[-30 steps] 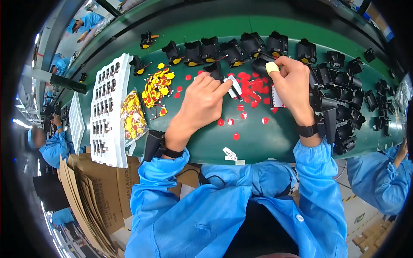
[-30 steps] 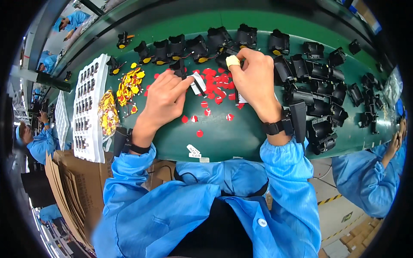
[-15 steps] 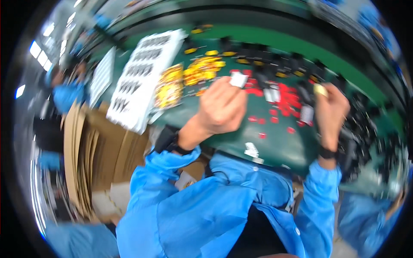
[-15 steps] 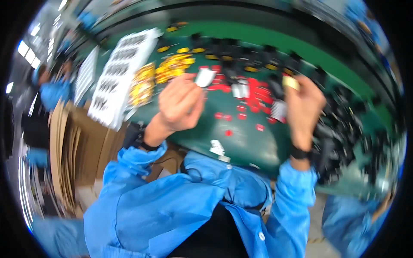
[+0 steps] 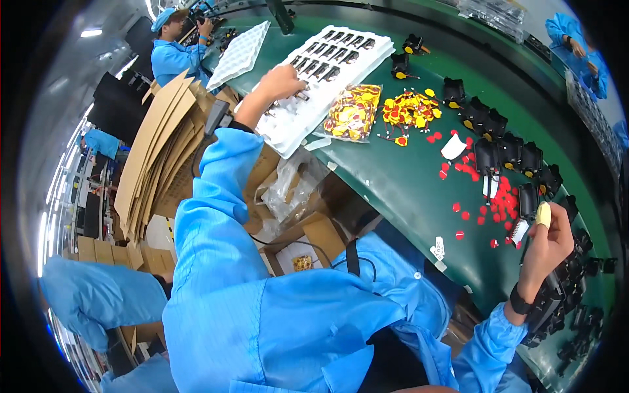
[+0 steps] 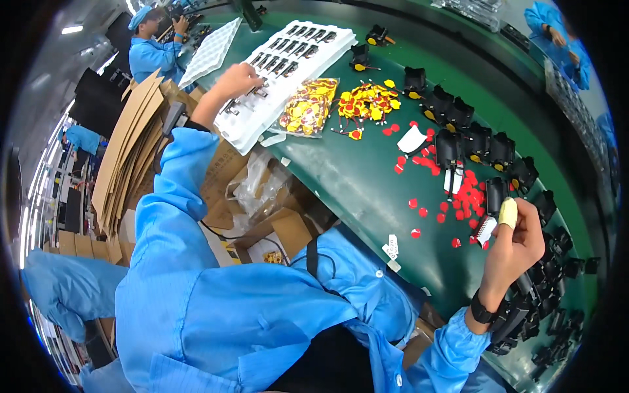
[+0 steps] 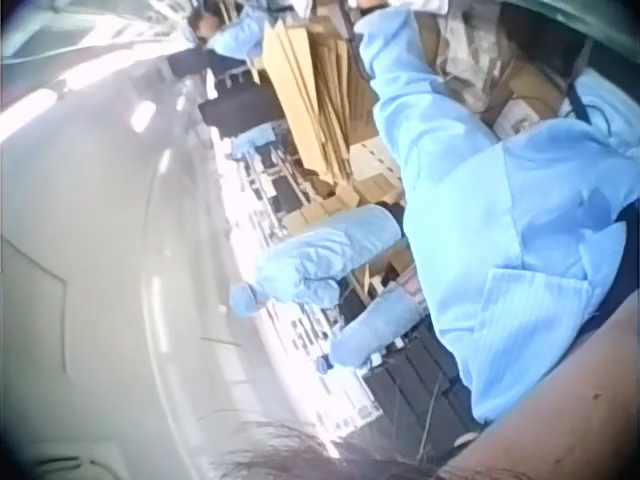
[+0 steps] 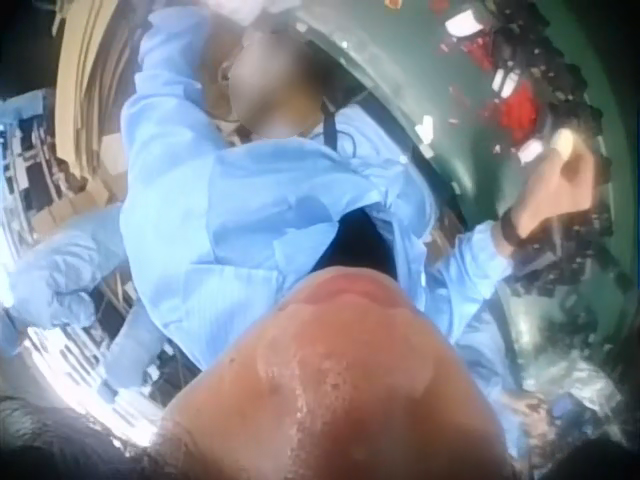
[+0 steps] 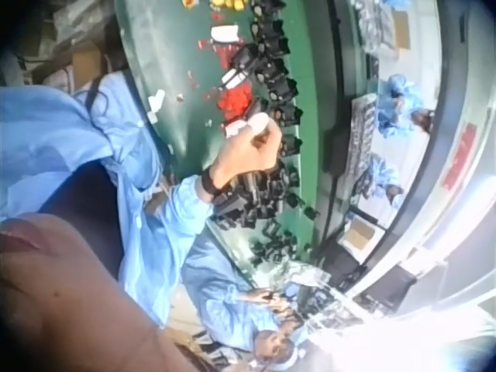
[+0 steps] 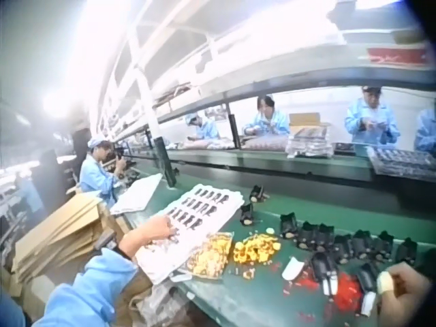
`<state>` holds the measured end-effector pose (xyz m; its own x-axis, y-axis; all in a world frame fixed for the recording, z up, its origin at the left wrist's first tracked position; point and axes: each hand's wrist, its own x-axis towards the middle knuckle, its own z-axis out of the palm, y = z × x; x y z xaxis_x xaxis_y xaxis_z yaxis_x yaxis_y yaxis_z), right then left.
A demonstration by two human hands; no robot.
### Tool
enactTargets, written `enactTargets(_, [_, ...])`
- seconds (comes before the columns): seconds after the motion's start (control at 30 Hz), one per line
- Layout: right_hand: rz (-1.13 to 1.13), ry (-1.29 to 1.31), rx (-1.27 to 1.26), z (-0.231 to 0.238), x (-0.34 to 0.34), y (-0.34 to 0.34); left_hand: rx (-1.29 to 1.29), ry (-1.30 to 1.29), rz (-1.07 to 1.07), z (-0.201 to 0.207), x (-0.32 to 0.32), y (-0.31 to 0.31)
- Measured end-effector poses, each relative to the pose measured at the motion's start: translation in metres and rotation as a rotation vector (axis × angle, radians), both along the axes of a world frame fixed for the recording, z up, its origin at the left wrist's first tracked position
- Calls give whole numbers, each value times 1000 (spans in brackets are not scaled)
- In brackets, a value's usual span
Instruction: Assembling electronic components into plastic housings at a factory assembly line.
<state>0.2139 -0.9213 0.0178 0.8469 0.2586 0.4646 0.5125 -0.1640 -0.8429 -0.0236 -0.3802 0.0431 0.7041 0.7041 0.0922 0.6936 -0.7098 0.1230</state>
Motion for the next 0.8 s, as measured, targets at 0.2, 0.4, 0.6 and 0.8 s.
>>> enactTargets(0.2, [136,-258,-105,9,-1,10,275,183,-68,-23,10,-1])
enactTargets(0.4, [126,11,-31,-11,3,-2,449,92,-167,29,48,-93])
enactTargets(0.6, [479,338,112,-3,-4,11,31,-721,-1143,24,121,-254])
enactTargets(0.8, [717,399,228,-5,12,3,-26,-781,-1497,-20,176,-326])
